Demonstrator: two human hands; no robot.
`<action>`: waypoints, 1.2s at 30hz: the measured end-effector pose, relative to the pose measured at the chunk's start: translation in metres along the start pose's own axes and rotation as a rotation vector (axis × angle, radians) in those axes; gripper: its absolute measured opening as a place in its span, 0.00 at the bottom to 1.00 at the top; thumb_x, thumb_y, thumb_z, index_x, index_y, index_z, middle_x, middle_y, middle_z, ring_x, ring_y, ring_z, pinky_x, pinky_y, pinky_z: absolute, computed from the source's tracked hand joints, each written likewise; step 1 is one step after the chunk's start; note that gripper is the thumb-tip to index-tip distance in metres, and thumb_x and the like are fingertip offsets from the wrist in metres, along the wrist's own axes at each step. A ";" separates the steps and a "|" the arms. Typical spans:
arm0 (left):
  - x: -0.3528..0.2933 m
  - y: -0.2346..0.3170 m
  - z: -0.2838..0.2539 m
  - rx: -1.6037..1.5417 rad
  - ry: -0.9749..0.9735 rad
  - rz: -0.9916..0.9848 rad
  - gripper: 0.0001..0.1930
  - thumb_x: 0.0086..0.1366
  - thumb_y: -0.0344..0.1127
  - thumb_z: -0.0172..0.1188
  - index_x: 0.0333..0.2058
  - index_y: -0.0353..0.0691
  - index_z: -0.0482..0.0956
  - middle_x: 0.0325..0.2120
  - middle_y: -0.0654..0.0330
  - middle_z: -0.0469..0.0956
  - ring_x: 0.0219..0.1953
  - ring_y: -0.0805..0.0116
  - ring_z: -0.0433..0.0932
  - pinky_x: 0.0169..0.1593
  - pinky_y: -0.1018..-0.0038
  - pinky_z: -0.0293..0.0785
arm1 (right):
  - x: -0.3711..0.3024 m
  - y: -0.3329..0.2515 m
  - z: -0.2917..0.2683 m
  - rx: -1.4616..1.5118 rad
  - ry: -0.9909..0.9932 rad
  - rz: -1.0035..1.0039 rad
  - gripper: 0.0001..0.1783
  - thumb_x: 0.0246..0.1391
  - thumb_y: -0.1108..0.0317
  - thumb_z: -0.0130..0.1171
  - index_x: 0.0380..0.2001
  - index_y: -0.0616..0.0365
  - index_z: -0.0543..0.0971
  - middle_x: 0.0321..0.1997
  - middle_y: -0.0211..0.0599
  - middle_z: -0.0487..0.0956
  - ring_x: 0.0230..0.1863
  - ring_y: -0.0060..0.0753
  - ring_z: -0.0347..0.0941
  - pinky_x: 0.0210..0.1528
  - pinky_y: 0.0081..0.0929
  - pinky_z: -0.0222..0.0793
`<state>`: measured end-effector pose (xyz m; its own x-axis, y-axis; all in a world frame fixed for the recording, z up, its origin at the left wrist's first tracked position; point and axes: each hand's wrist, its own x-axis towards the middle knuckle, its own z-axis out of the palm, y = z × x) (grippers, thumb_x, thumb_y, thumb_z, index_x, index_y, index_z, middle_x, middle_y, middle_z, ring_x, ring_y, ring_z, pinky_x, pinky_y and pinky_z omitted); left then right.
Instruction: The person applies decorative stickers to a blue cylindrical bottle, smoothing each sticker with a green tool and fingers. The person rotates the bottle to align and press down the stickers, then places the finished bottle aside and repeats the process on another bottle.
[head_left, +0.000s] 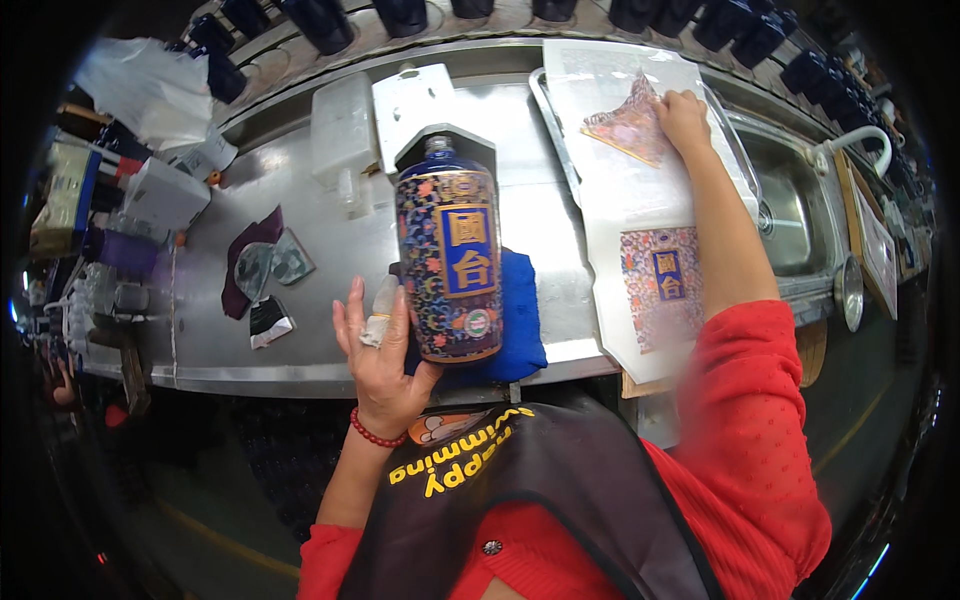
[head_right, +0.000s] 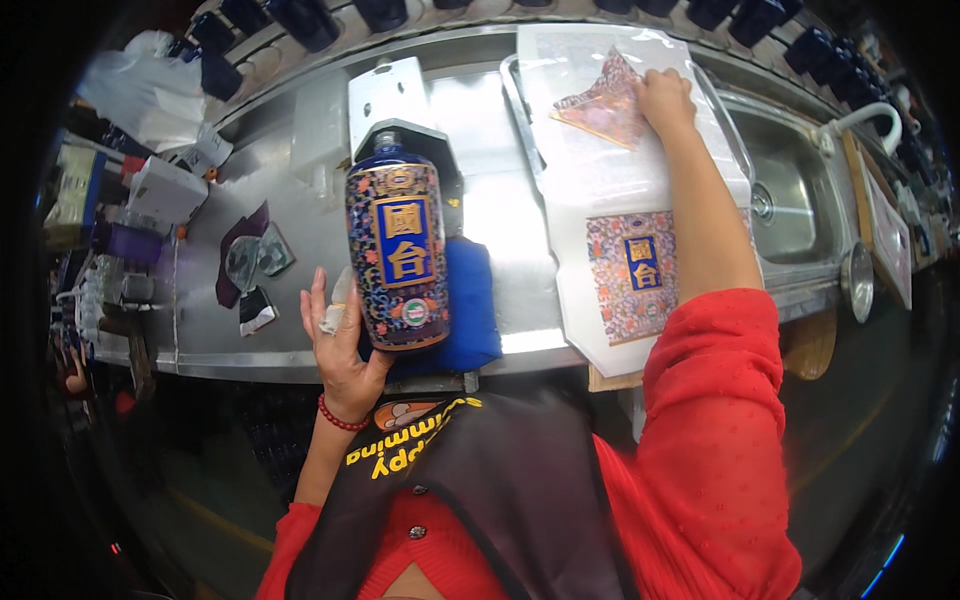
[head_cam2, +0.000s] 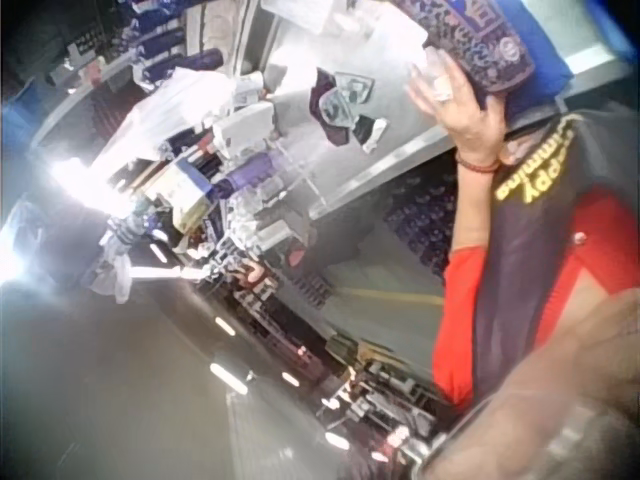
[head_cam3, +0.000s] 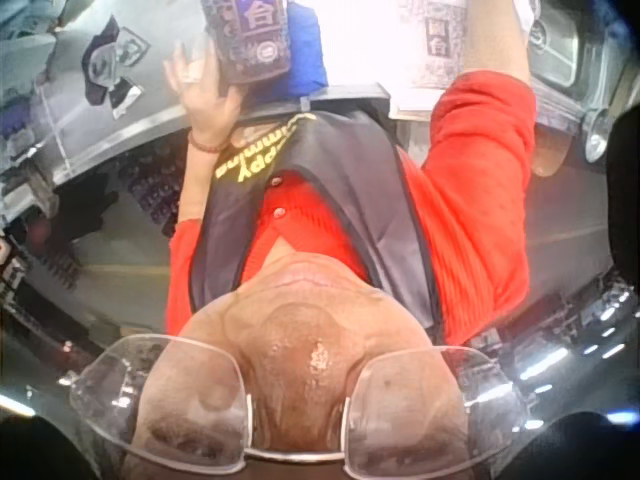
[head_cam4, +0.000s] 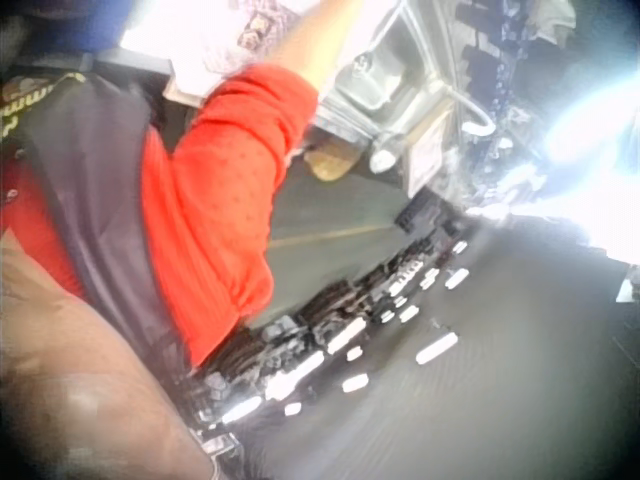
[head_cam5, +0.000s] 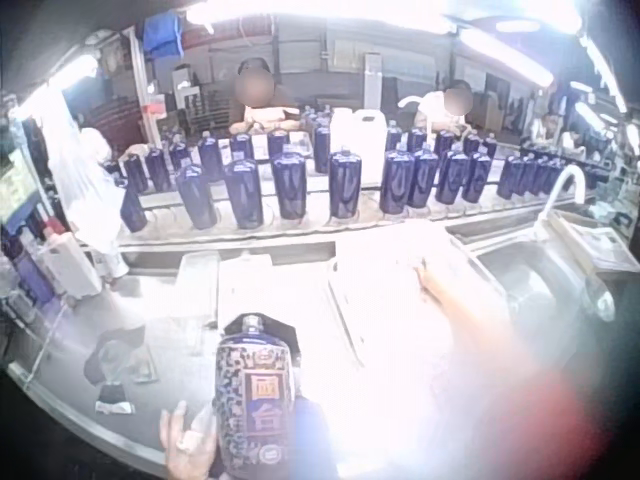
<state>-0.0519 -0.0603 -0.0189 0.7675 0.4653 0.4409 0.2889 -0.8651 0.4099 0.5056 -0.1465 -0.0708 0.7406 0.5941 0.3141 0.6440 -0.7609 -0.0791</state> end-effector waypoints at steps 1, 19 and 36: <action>0.003 0.004 -0.007 0.099 -0.016 0.015 0.38 0.64 0.58 0.63 0.63 0.33 0.73 0.57 0.42 0.76 0.69 0.32 0.58 0.71 0.34 0.38 | -0.007 0.004 0.009 -0.041 0.037 0.010 0.17 0.61 0.53 0.59 0.41 0.53 0.85 0.49 0.45 0.81 0.55 0.56 0.74 0.54 0.48 0.75; 0.010 0.008 -0.013 0.196 -0.026 0.043 0.49 0.53 0.58 0.72 0.65 0.29 0.68 0.59 0.43 0.73 0.71 0.36 0.54 0.68 0.29 0.33 | -0.080 -0.127 -0.225 0.229 0.356 -0.658 0.08 0.57 0.70 0.65 0.32 0.62 0.76 0.44 0.41 0.78 0.50 0.50 0.72 0.53 0.41 0.68; 0.071 0.003 -0.049 -1.608 -0.236 -0.290 0.32 0.69 0.50 0.64 0.60 0.30 0.68 0.52 0.57 0.77 0.53 0.72 0.76 0.57 0.73 0.72 | -0.177 -0.209 -0.264 1.021 -0.098 -0.639 0.13 0.64 0.65 0.63 0.31 0.62 0.75 0.48 0.38 0.76 0.37 0.16 0.71 0.38 0.18 0.70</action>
<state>-0.0242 -0.0202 0.0526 0.9052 0.3996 0.1447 -0.3067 0.3783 0.8734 0.1895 -0.1615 0.1404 0.2162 0.8385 0.5002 0.7213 0.2081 -0.6606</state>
